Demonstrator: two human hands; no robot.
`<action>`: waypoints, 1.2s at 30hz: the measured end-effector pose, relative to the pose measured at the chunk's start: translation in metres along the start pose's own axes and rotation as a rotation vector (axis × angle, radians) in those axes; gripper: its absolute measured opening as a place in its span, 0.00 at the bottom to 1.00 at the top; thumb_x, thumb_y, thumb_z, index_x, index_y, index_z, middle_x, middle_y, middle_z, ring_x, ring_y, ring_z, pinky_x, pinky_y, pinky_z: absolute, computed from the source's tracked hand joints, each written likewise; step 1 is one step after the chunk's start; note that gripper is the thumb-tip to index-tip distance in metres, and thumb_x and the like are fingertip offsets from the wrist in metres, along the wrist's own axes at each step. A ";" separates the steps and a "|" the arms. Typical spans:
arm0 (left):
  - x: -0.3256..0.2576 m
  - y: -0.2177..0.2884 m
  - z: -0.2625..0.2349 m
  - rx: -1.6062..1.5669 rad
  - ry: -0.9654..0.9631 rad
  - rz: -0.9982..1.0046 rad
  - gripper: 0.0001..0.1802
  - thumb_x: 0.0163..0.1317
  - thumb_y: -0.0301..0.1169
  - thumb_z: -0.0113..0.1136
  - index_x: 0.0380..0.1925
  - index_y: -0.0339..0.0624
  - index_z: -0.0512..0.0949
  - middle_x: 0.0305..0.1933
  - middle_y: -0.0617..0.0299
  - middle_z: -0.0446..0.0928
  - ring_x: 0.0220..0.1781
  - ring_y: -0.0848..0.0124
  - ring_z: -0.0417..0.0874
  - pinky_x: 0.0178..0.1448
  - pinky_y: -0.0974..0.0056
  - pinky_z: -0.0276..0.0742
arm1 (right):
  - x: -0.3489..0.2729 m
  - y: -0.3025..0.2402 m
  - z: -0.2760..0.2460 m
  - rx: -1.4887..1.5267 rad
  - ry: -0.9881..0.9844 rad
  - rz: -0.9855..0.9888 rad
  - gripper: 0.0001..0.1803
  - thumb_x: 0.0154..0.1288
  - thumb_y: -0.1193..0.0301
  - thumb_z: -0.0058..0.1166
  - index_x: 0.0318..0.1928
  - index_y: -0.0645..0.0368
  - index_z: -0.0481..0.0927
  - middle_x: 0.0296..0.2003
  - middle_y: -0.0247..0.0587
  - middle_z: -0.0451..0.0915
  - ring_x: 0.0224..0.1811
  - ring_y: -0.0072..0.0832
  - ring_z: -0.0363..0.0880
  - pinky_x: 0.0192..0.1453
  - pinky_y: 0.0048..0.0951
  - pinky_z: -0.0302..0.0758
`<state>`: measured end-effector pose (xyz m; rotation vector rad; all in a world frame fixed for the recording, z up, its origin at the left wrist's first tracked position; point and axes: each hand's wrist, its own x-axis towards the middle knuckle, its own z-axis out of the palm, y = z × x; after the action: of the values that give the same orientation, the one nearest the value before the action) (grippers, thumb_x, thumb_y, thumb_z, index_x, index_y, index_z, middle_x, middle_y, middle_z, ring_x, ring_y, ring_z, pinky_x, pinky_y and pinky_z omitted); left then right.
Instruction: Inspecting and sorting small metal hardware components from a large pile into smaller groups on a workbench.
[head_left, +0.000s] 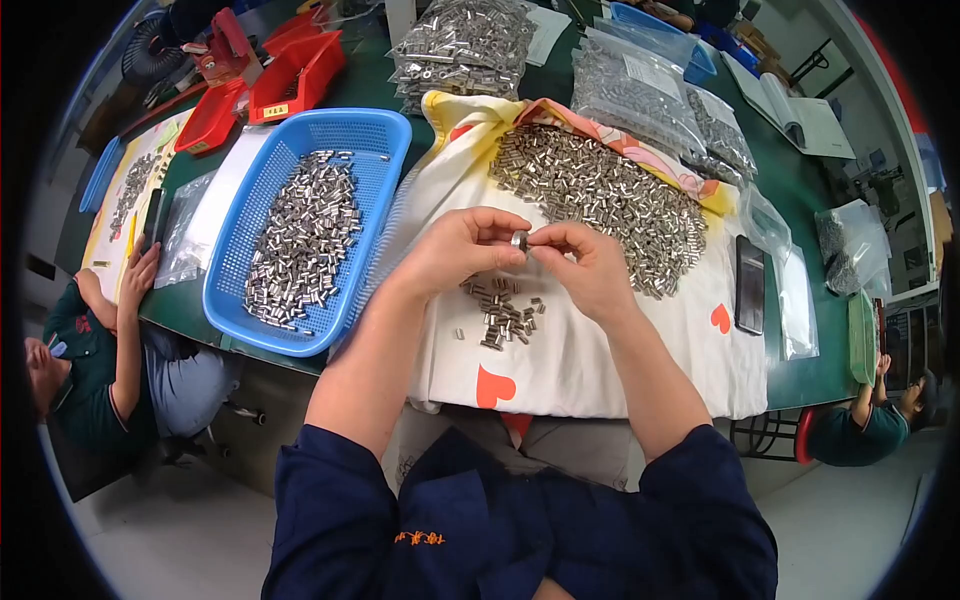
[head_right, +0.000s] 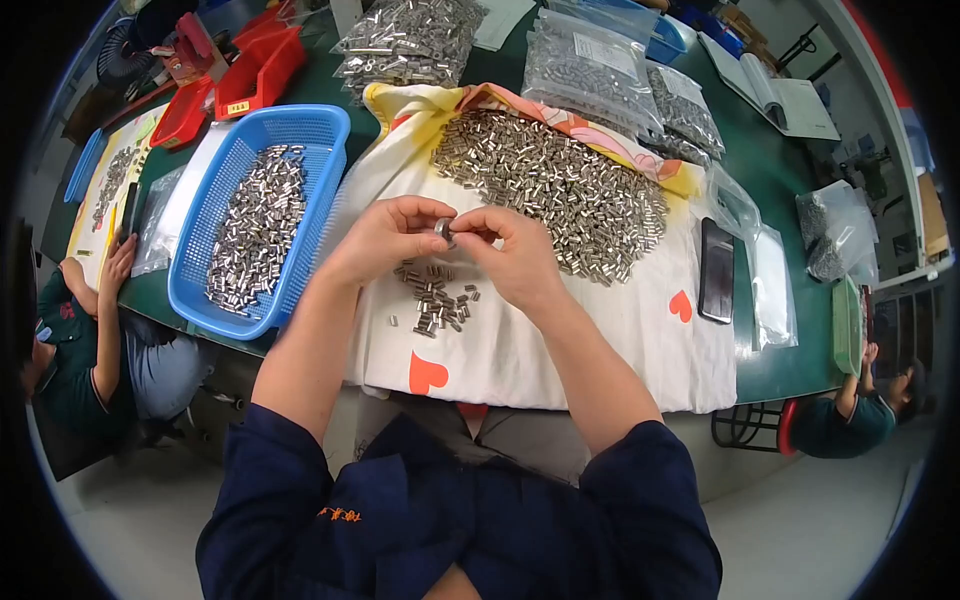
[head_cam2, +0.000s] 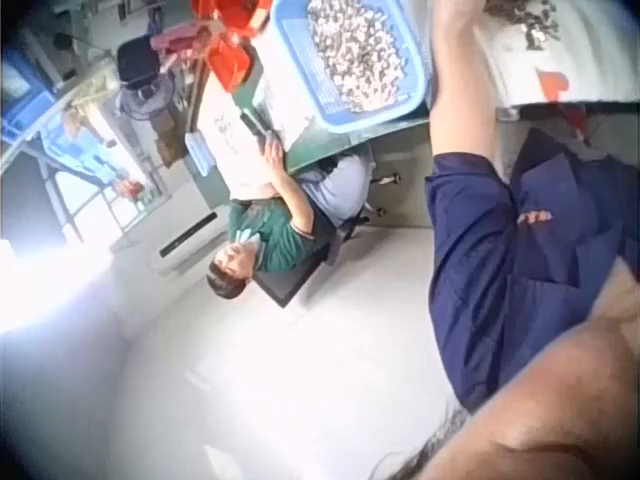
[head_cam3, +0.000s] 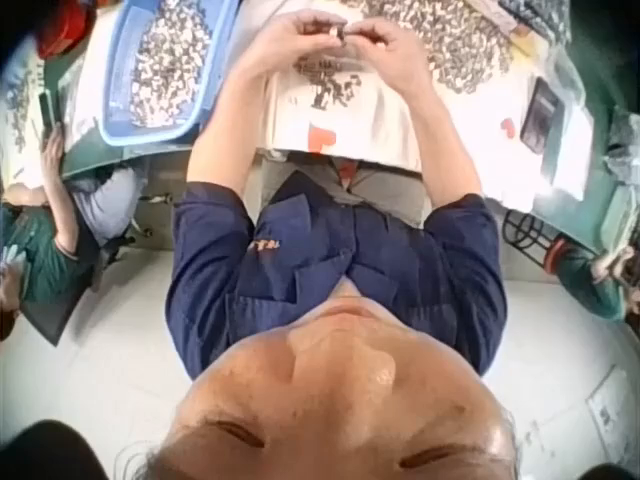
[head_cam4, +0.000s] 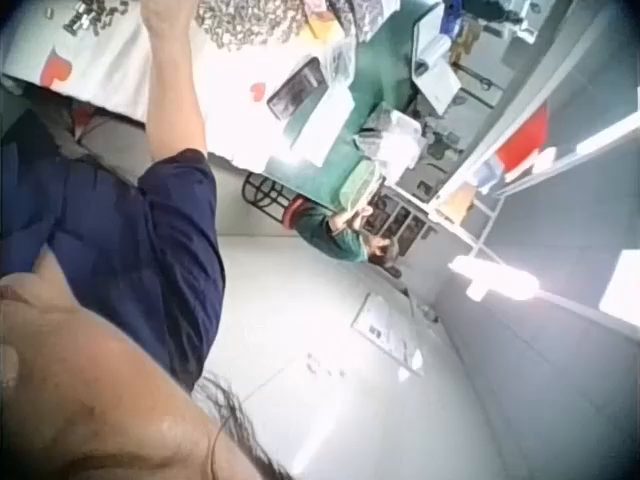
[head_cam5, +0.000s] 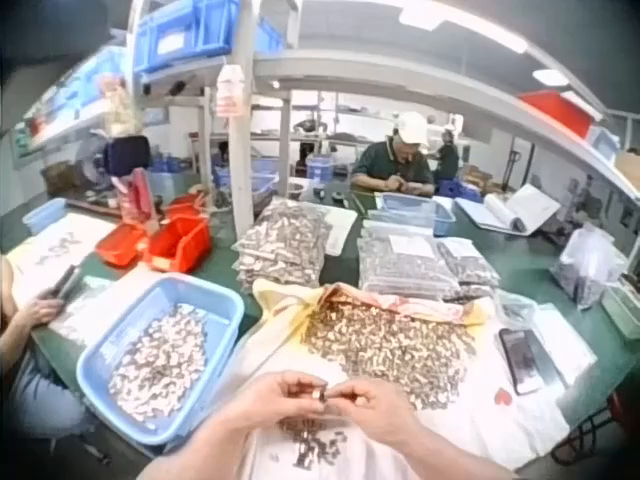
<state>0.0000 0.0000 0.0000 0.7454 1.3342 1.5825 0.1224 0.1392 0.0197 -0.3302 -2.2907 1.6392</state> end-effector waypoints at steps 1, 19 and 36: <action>-0.001 0.001 0.000 -0.009 0.003 0.000 0.19 0.50 0.20 0.60 0.44 0.34 0.72 0.37 0.61 0.77 0.38 0.77 0.78 0.44 0.73 0.74 | 0.000 -0.003 0.002 -0.039 0.005 -0.019 0.06 0.52 0.75 0.55 0.33 0.61 0.79 0.29 0.34 0.78 0.29 0.19 0.74 0.36 0.20 0.71; 0.000 -0.002 0.006 0.052 0.070 -0.034 0.17 0.50 0.20 0.60 0.42 0.31 0.73 0.36 0.59 0.78 0.36 0.76 0.78 0.42 0.73 0.75 | -0.005 0.003 0.006 -0.446 0.108 -0.336 0.04 0.48 0.76 0.54 0.28 0.61 0.76 0.25 0.40 0.76 0.30 0.35 0.74 0.35 0.30 0.71; -0.003 0.001 0.006 0.173 -0.041 -0.103 0.18 0.49 0.21 0.61 0.42 0.34 0.74 0.32 0.66 0.75 0.35 0.80 0.76 0.40 0.76 0.72 | 0.010 0.011 -0.039 -0.518 0.094 0.071 0.05 0.51 0.74 0.55 0.29 0.61 0.77 0.24 0.35 0.77 0.25 0.24 0.74 0.30 0.25 0.70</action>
<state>0.0064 0.0001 0.0031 0.7960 1.4692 1.3764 0.1273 0.1802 0.0223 -0.5928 -2.6236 1.0057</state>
